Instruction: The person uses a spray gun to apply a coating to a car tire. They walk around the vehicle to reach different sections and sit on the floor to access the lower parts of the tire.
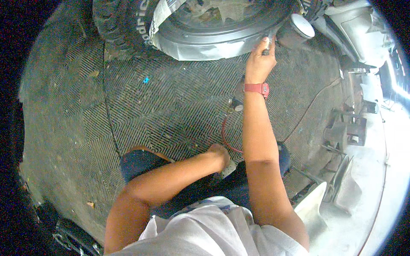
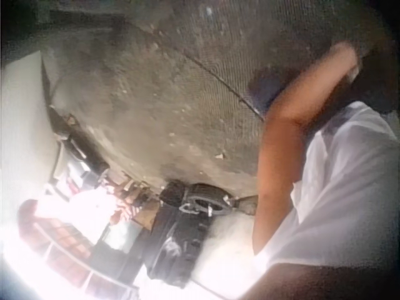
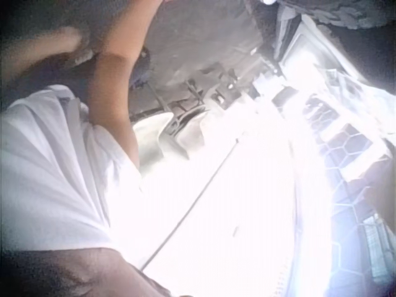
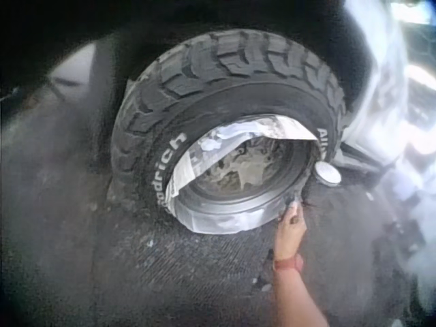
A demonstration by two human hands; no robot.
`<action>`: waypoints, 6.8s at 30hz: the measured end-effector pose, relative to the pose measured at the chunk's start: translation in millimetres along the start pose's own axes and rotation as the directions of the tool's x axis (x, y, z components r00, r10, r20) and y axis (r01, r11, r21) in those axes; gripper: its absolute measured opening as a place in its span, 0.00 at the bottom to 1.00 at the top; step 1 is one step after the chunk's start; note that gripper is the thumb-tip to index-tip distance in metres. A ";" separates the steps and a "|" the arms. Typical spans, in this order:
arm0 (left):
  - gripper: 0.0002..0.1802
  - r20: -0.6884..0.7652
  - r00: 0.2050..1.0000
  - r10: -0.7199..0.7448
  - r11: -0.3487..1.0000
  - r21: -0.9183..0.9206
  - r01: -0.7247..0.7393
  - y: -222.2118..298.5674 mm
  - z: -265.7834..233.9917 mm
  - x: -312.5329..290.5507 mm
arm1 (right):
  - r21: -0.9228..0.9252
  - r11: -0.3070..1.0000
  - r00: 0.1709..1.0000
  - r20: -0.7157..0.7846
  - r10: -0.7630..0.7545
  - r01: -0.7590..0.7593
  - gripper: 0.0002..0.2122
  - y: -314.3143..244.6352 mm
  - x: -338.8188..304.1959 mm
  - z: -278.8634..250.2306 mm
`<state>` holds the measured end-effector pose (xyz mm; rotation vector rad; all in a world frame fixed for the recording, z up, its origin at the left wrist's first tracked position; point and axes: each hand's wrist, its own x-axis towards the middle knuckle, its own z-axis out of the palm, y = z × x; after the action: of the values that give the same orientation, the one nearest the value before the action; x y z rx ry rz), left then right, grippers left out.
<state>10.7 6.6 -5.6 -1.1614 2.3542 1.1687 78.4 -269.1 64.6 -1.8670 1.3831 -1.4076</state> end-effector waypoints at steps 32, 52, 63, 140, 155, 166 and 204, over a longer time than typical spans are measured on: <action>0.14 0.010 0.999 -0.045 0.994 -0.101 0.045 -2.0 -3.7 0.0 | -0.246 0.968 0.971 0.218 0.097 -0.041 0.28 7.2 -1.0 -3.8; 0.17 -0.006 0.997 -0.076 0.992 -0.097 0.075 2.6 -1.0 8.6 | -0.191 0.957 0.896 0.349 0.273 -0.217 0.29 24.9 -31.4 -11.0; 0.15 0.143 0.948 -0.283 0.909 -0.276 0.313 8.3 36.7 72.8 | -0.188 0.959 0.930 0.263 0.256 -0.210 0.25 62.0 -48.7 -15.0; 0.16 0.153 0.988 -0.032 0.999 -0.031 0.037 -8.0 -4.2 1.7 | 0.691 0.722 0.992 -0.100 0.072 0.017 0.34 -60.1 13.4 3.4; 0.17 -0.006 0.995 -0.100 0.977 -0.190 0.097 -13.5 0.2 -7.9 | 0.705 0.688 0.961 0.274 -0.037 -0.174 0.29 -105.0 -40.7 9.9; 0.15 0.158 0.985 -0.066 0.988 -0.128 0.087 -2.7 -3.8 -5.6 | 0.498 0.616 0.721 0.672 0.170 -0.610 0.32 -95.8 -59.0 15.7; 0.16 0.004 1.000 -0.022 0.996 -0.088 0.022 -4.5 65.0 33.3 | 0.165 0.838 0.852 0.154 0.500 -0.521 0.27 41.3 -68.5 -44.5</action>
<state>-14.2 36.4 -67.6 -1.2100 2.3026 1.2774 20.6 -216.0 17.6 -1.2860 1.4798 -1.1067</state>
